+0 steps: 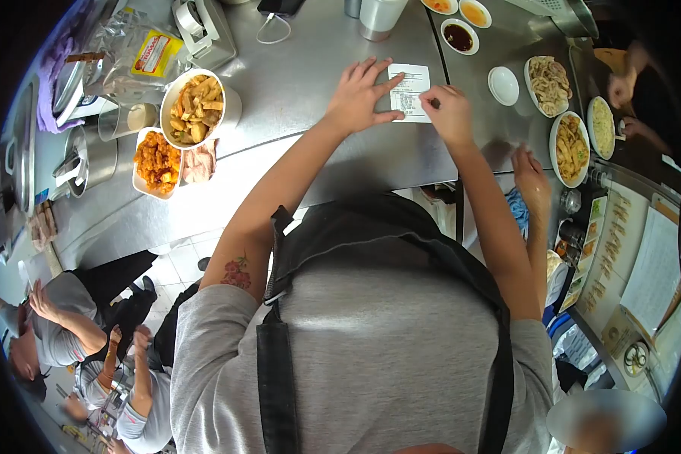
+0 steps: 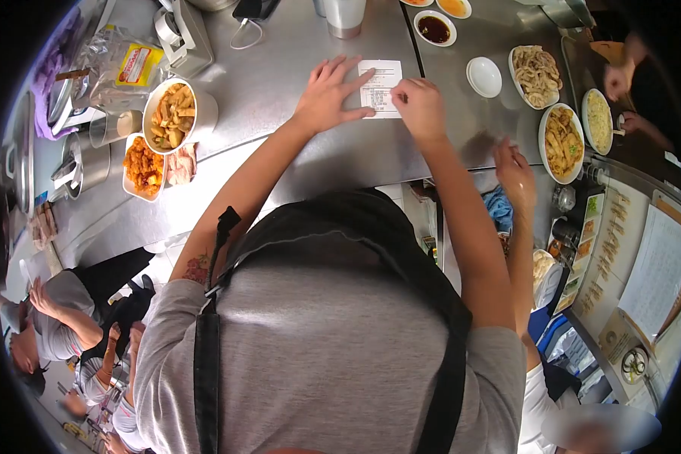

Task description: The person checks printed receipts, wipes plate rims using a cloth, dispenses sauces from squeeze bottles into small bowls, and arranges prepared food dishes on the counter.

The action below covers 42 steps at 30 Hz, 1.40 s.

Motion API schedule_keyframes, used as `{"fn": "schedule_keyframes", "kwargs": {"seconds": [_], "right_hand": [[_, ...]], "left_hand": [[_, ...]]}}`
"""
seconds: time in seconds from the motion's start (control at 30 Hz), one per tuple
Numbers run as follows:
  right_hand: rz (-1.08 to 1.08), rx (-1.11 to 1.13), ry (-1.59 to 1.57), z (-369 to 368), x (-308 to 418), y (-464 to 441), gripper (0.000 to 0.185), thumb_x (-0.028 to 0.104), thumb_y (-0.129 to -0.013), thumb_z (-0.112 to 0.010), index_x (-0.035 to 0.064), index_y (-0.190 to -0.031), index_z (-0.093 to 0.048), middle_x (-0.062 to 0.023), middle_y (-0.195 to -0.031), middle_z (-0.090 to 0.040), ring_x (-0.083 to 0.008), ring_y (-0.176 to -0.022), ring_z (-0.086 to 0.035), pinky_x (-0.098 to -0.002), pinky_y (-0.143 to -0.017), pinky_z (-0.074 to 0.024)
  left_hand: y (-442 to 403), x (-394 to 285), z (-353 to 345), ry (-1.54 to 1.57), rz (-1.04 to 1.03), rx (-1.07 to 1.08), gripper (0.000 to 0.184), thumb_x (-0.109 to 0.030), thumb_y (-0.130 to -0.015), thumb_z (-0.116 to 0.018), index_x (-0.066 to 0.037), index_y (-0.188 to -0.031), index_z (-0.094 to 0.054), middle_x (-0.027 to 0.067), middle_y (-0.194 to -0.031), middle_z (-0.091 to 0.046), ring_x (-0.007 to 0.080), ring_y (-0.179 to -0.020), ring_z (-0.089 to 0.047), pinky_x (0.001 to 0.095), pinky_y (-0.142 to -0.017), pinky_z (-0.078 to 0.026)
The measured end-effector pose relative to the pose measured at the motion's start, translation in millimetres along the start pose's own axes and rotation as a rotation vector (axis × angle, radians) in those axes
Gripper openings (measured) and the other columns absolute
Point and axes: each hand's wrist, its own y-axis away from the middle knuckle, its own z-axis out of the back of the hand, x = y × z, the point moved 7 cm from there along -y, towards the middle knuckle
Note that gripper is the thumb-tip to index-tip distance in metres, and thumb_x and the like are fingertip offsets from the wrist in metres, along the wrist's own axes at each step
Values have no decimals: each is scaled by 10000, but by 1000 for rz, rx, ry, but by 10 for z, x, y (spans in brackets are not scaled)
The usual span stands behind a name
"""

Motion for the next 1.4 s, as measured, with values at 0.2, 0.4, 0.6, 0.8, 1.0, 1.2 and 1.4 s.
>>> {"fn": "schedule_keyframes", "kwargs": {"seconds": [0.2,0.4,0.6,0.8,1.0,1.2,1.4], "right_hand": [[-60,6,27,45,-23,27,90,76,-691,-676,88,-740,-602,-46,-715,-618,-248,-712,-585,-362,-676,-470],[-34,-39,-8,19,99,114,87,78,-721,-679,72,-773,-609,-55,-735,-622,-236,-712,-599,-346,-644,-475],[37,-48,-8,-36,166,144,95,83,-730,-689,63,-774,-608,-61,-749,-623,-250,-721,-600,-346,-649,-477],[35,-61,-3,-28,172,141,105,89,-726,-698,64,-766,-605,-53,-743,-623,-248,-717,-599,-345,-640,-475],[85,-65,15,-48,251,113,100,100,-707,-692,78,-727,-597,-47,-726,-621,-253,-748,-597,-375,-752,-466],[156,-38,42,-144,370,53,83,105,-688,-680,85,-696,-600,-43,-717,-627,-246,-779,-602,-391,-879,-434],[77,-10,151,12,121,103,65,109,-702,-661,89,-689,-601,-39,-721,-633,-230,-799,-612,-407,-934,-416]], "left_hand": [[2,0,10,17,4,29,739,-570,-694,-665,-248,-1335,-489,83,-1430,-339,328,-1312,-305,493,-1090,-217],[-2,3,-1,6,6,35,751,-580,-691,-659,-254,-1344,-479,85,-1431,-338,326,-1316,-301,492,-1091,-215],[2,-4,-10,-17,1,47,768,-596,-691,-650,-234,-1345,-475,74,-1434,-330,306,-1327,-277,487,-1091,-213],[-3,2,-9,-21,3,52,771,-600,-690,-649,-239,-1348,-472,74,-1432,-333,302,-1329,-275,479,-1095,-204],[1,-6,0,-16,3,52,771,-588,-688,-656,-243,-1351,-468,77,-1434,-331,303,-1328,-277,478,-1092,-206],[0,10,-8,-22,-12,43,770,-577,-676,-664,-240,-1343,-480,78,-1425,-340,305,-1321,-286,481,-1089,-212],[1,-5,12,-1,-4,26,769,-579,-677,-663,-239,-1341,-480,75,-1423,-339,305,-1323,-281,481,-1088,-217]]}}
